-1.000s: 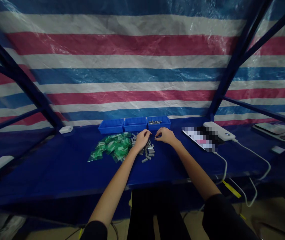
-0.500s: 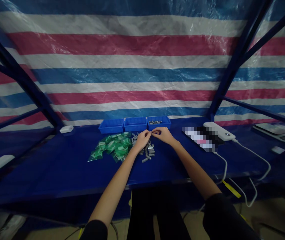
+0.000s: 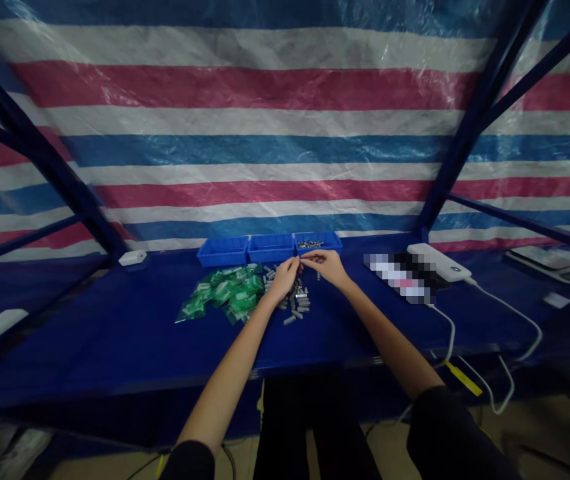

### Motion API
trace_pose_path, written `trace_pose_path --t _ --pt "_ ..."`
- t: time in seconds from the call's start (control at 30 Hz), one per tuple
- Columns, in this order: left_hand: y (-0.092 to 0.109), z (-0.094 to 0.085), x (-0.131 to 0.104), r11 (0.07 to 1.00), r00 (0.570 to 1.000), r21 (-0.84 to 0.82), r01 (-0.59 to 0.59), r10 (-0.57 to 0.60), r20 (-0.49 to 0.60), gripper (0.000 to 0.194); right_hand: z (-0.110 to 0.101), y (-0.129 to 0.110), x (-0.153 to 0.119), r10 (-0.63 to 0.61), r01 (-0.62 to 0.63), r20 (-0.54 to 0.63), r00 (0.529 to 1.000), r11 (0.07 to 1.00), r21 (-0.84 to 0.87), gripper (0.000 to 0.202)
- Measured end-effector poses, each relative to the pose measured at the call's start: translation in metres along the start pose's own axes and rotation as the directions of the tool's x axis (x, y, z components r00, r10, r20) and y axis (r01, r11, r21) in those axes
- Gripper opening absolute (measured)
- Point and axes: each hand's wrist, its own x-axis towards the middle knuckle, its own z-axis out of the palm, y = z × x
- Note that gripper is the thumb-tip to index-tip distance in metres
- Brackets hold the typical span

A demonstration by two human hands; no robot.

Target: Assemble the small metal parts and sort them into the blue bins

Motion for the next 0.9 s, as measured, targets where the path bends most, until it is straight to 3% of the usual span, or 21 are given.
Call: trace_pose_path --t 0.27,0.6,0.9 --pt "-0.002 -0.001 0.001 1.0 1.0 0.003 0.009 -0.009 0.029 0.033 0.005 0.002 -0.001 0.011 -0.012 0.028 1.0 0.998 0.066 0.025" --pt "0.0 0.0 0.002 0.997 0.996 -0.08 0.003 -0.01 -0.085 0.031 0.008 0.008 0.003 0.155 -0.155 0.018 0.988 0.962 0.225 0.029" --pt "0.0 -0.004 0.005 0.988 0.975 -0.151 -0.012 -0.022 -0.223 0.028 -0.004 0.017 0.009 0.259 -0.251 -0.089 0.962 0.964 0.093 0.023"
